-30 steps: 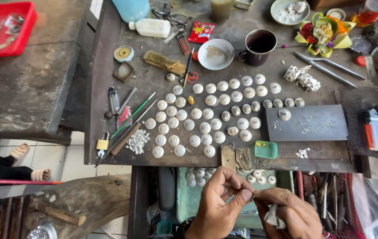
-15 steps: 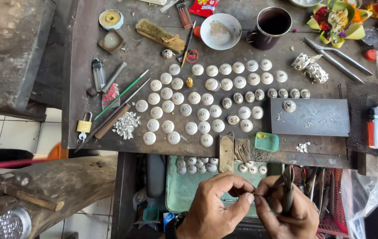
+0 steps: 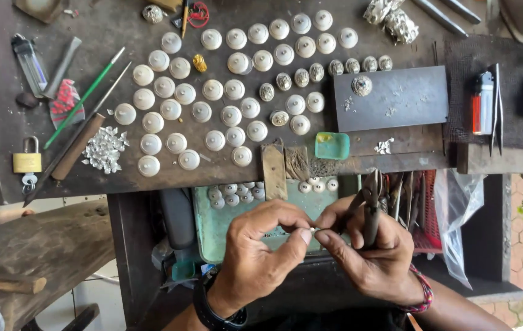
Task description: Using pliers to attach small silver rings to decorative silver domes as part of a jewelry assembly process.
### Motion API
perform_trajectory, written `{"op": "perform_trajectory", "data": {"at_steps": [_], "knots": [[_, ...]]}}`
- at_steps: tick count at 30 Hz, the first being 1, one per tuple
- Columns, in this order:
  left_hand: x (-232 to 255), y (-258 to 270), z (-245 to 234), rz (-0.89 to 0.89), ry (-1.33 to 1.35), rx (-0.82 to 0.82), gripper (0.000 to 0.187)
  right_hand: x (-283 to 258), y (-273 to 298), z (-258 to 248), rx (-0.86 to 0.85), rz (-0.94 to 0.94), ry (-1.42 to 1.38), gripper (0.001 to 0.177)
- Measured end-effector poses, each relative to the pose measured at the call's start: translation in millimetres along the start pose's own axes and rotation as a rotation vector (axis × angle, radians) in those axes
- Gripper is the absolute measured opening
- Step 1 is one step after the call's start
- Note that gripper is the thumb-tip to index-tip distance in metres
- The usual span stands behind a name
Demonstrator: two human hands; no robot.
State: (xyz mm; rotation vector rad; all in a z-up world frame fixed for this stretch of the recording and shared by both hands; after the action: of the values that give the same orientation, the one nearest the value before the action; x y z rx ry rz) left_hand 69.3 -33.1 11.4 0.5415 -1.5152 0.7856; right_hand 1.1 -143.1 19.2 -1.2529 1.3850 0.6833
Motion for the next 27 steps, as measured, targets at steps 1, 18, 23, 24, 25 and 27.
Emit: {"op": "perform_trajectory", "data": {"at_steps": [1, 18, 23, 24, 25, 27], "knots": [[0, 0, -2, -0.002, -0.001, 0.003, 0.017, 1, 0, 0, -0.003, 0.001, -0.002, 0.033], [-12, 13, -41, -0.045, 0.430, 0.289, 0.006, 17, 14, 53, -0.443, 0.272, -0.033, 0.040], [-12, 14, -42, -0.035, 0.420, 0.289, 0.006, 15, 14, 55, -0.432, 0.226, 0.014, 0.040], [-12, 15, -42, -0.040, 0.421, 0.291, 0.006, 15, 14, 54, -0.425, 0.221, 0.016, 0.039], [-13, 15, -42, -0.039, 0.422, 0.291, 0.006, 15, 14, 54, -0.425, 0.221, 0.017, 0.039], [-13, 15, -42, -0.030, 0.434, 0.292, 0.006, 14, 13, 54, -0.419, 0.214, 0.029, 0.038]]}}
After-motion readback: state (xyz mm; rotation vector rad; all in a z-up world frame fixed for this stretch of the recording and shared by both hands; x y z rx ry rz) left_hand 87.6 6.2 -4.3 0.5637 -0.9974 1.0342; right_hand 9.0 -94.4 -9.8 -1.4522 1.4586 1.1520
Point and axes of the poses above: each hand's wrist, its own y-axis away from the middle knuckle, its own z-axis out of the palm, x = y × z, the point moved 7 cm from there along -y, towards the middle knuckle, and after that the axes turned 2 degrees about -x, right-handed, at the moved point
